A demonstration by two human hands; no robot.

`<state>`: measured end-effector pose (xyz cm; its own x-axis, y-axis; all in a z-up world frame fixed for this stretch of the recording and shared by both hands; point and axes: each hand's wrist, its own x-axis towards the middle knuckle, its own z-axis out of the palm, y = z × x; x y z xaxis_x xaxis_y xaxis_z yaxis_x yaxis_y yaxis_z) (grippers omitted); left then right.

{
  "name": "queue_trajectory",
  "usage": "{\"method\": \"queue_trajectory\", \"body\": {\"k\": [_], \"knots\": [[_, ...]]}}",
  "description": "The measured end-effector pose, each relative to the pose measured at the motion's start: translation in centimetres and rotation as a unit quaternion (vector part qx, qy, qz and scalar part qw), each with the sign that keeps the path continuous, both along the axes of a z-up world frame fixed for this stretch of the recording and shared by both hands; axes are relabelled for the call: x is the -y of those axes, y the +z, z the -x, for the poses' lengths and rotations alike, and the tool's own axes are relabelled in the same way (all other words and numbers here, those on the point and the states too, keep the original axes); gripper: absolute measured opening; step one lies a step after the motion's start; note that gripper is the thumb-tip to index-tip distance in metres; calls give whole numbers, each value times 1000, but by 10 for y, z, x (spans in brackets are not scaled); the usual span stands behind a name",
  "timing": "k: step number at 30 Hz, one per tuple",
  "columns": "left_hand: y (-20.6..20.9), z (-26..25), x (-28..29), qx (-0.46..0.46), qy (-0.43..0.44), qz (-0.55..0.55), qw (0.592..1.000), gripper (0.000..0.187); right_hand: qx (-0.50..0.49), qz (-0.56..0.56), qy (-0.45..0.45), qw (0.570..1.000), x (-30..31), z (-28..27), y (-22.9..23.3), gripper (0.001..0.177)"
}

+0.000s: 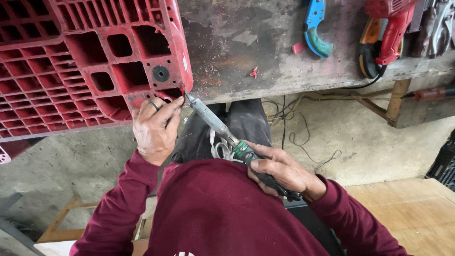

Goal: The person uses a soldering iron to melt and fuse together the broken edges of a red plastic crate, occasionally using a small piece of plastic to fill gaps.

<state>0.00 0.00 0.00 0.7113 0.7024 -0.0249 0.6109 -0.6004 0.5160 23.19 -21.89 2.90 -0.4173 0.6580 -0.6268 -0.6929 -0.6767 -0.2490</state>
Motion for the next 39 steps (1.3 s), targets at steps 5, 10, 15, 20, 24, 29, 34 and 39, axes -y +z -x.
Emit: {"method": "queue_trajectory", "body": {"k": [5,10,15,20,24,29,34,39], "knots": [[1,-1,0,2,3,-3,1000,22,-3,22,5,1000,-6,-2,3,69],[2,-1,0,8,3,-5,1000,22,19,5,22,1000,-13,-11,14,68],[2,-1,-1,-1,6,2,1000,22,48,30,55,997,-14,-9,12,69],[0,-2,0,0,6,-9,1000,22,75,37,59,995,-9,0,8,70],[0,-2,-1,-12,-2,-11,1000,22,74,17,48,996,-6,8,5,71],[0,-2,-1,-8,-5,-3,1000,21,111,-36,42,992,5,12,-2,69],[1,-3,-1,-13,-8,0,1000,19,121,-33,48,991,11,19,-7,69],[0,-3,-2,-14,-15,-6,1000,18,116,-38,32,992,9,20,-7,67]]}}
